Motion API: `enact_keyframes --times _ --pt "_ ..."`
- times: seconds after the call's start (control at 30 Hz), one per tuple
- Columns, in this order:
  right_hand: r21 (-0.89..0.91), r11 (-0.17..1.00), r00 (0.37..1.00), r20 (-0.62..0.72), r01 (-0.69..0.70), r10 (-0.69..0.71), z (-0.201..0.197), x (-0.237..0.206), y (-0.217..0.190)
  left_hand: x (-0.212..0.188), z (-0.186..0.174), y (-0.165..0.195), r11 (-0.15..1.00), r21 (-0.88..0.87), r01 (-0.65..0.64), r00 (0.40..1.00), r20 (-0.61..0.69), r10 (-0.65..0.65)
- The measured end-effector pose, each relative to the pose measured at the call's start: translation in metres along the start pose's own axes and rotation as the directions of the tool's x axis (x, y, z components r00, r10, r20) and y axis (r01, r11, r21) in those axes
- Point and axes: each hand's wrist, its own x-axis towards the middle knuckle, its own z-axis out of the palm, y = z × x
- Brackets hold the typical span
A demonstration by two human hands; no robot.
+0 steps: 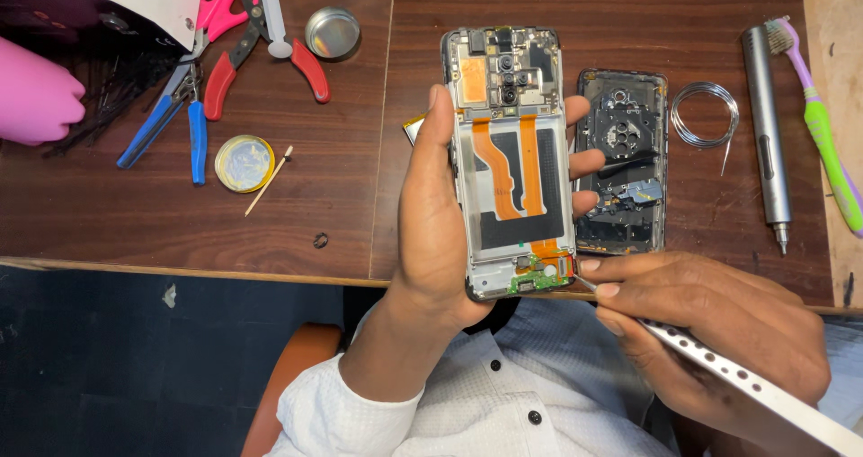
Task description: The person repairs a disassembled smartphone at a workbench. They hold the phone chassis in one hand and use tweezers to work on the flex cable and connector at the bottom edge, then peel a protective film from a replacement screen, set the screen and battery on the bench, and continue manipulating the phone's internal board and connectors by hand.
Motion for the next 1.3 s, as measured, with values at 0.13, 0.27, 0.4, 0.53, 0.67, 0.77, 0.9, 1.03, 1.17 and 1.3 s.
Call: enact_keyframes --times 0.13,0.27,0.4,0.53,0.67,0.77,0.9,1.03,1.17,1.3 --pt "0.018 1.000 1.000 -0.028 -0.005 0.005 0.002 -0.002 0.001 0.002 -0.001 0.001 0.999 -0.015 0.039 0.999 -0.022 -0.039" --pt "0.048 0.999 1.000 -0.024 -0.016 0.017 0.001 -0.008 0.004 0.004 -0.004 0.002 0.988 -0.127 0.087 0.996 -0.008 -0.088" --pt "0.018 1.000 1.000 0.026 -0.009 0.008 -0.002 -0.005 0.005 0.006 -0.007 0.000 0.986 -0.144 0.088 0.996 0.006 -0.088" --pt "0.004 1.000 0.997 0.072 0.014 -0.014 -0.003 0.005 -0.001 0.006 -0.010 -0.001 0.980 -0.173 0.102 0.995 0.037 -0.097" --pt "0.009 0.999 0.995 -0.083 0.053 -0.052 0.006 0.007 -0.010 0.005 -0.010 -0.001 0.983 -0.141 0.117 0.993 0.007 -0.117" --pt "-0.003 1.000 0.996 -0.085 0.026 -0.026 0.007 -0.002 -0.011 0.005 -0.008 -0.002 0.973 -0.186 0.134 0.991 -0.005 -0.137" --pt "-0.074 0.985 0.988 0.015 0.153 -0.152 0.002 -0.011 0.000 0.006 -0.007 -0.002 0.974 -0.189 0.128 0.991 -0.017 -0.133" --pt "-0.087 0.980 0.983 0.054 0.177 -0.173 0.000 -0.015 0.007 0.006 -0.007 -0.002 0.977 -0.170 0.130 0.989 -0.045 -0.139" --pt "-0.073 0.983 0.982 0.094 0.168 -0.161 -0.002 -0.019 0.010 0.006 -0.005 -0.003 0.984 -0.139 0.111 0.992 -0.051 -0.119" --pt "-0.073 0.991 0.990 0.088 0.113 -0.107 -0.003 -0.028 0.009 0.003 -0.001 -0.006 0.995 -0.042 0.094 0.992 -0.086 -0.097"
